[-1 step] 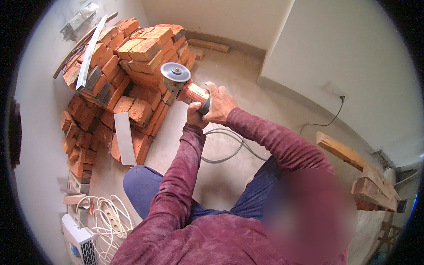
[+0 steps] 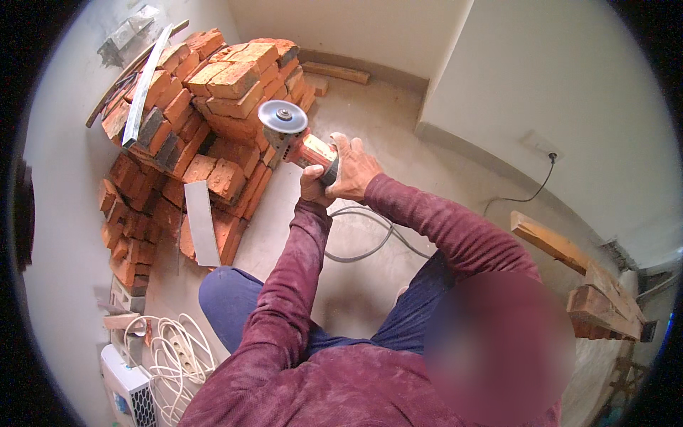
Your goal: The person uses an angle grinder to cut a ceramic tile, then moves to a wall section near a window. They apply mortar to the wall and the back of the tile using a trowel, then press the tile into place and adjust it.
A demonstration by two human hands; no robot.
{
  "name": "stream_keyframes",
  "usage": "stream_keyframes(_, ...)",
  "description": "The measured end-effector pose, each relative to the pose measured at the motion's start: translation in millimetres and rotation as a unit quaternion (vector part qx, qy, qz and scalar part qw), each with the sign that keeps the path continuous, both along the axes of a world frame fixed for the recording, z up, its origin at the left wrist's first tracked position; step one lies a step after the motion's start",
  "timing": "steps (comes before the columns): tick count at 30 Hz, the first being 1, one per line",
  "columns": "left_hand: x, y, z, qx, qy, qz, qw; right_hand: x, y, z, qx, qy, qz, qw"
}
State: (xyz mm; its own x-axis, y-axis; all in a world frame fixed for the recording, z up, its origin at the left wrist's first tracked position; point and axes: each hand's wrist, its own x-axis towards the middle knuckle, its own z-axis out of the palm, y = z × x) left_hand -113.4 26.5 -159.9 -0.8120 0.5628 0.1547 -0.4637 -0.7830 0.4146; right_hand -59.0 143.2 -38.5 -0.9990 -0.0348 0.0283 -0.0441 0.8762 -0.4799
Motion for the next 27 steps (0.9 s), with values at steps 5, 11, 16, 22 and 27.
stream_keyframes(5, 6.8, 5.0, 18.2, 0.021, 0.039, -0.012, 0.999, 2.9, 0.2, 1.5, -0.067, -0.007, 0.046, 0.997)
stream_keyframes(11, 4.8, 0.4, 14.4, 0.026, 0.043, -0.021, 0.999, 6.6, -11.0, 3.8, -0.014, 0.042, 0.052, 0.998)
stream_keyframes(16, 2.2, 0.5, 7.7, 0.114, 0.062, -0.012, 0.991, 9.0, -16.9, 7.7, 0.009, 0.054, 0.069, 0.996)
stream_keyframes(22, 5.1, 8.3, 3.0, 0.169, 0.057, -0.004, 0.984, 7.4, -19.2, 4.8, 0.055, 0.040, 0.058, 0.996)
stream_keyframes(27, 7.2, 9.9, 1.4, 0.176, 0.037, 0.003, 0.984, 5.6, -22.1, 5.0, 0.081, 0.034, 0.063, 0.994)
